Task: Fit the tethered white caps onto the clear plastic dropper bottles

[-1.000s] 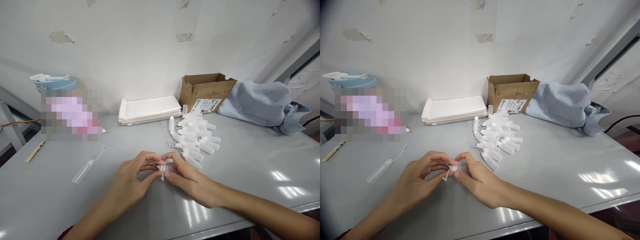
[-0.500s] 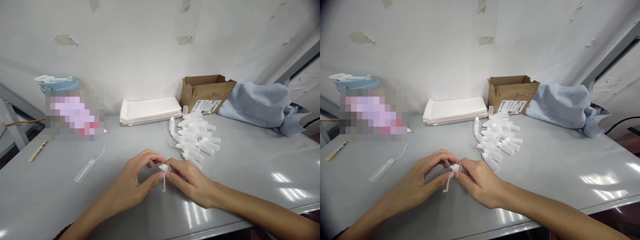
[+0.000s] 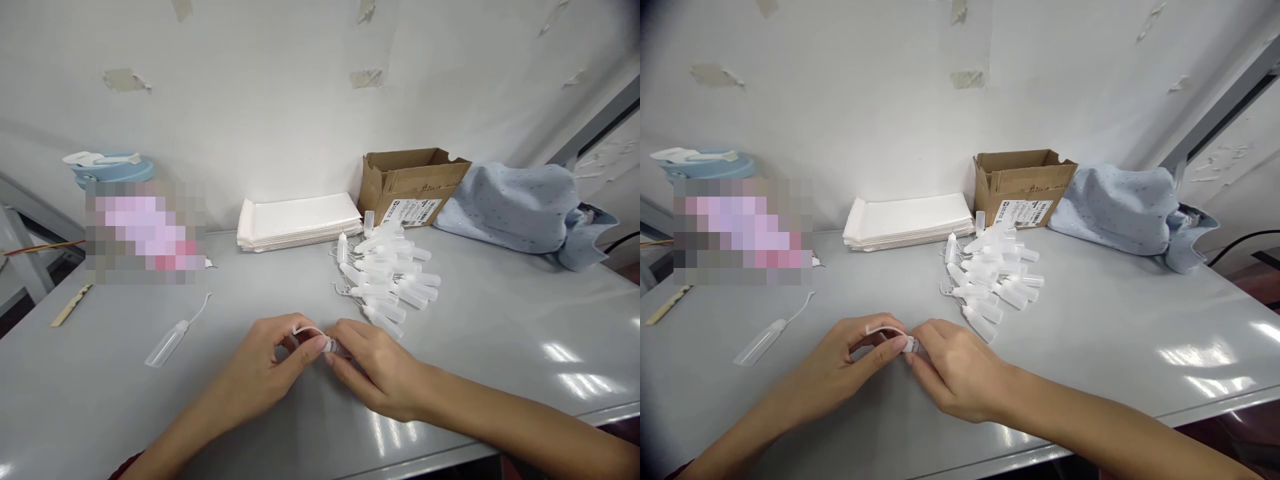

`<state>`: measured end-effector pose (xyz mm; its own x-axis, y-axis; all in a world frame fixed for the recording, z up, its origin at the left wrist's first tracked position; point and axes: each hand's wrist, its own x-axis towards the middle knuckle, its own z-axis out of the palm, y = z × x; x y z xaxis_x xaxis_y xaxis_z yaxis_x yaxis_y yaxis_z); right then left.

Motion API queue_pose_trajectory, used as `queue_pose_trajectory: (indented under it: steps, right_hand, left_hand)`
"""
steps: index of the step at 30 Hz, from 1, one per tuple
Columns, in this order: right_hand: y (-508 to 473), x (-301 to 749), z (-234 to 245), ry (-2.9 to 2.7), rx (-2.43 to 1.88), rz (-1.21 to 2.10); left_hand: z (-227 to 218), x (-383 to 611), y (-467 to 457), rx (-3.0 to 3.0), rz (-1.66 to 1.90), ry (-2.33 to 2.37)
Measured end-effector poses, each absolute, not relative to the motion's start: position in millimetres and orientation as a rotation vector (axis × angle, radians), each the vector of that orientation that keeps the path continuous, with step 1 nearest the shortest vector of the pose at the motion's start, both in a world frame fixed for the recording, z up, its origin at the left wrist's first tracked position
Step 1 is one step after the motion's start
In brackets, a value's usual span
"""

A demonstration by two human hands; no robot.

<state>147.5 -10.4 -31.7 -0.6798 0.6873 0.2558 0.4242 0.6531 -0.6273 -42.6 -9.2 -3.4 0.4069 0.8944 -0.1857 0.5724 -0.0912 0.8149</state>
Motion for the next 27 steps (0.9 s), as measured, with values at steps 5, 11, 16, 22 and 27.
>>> queue_pose_trajectory:
  steps: [5,11,16,22,27]
  right_hand:
    - [-9,149,-31,-2.335,-0.890,0.921]
    - [-1,152,-22,-2.100,-1.059,1.520]
    - [2,150,-24,-1.745,-0.971,1.938]
    - [7,151,-30,-1.368,-0.768,2.423]
    - [10,155,-20,-1.753,-0.937,1.708]
  left_hand:
    - [-2,-42,-8,1.769,0.374,1.214]
    - [-4,-42,-14,1.907,0.449,1.237]
    - [-16,-48,-16,2.090,0.600,1.080]
    - [-12,-49,-15,2.084,0.564,1.024]
    - [-3,-49,-11,1.880,0.618,1.278]
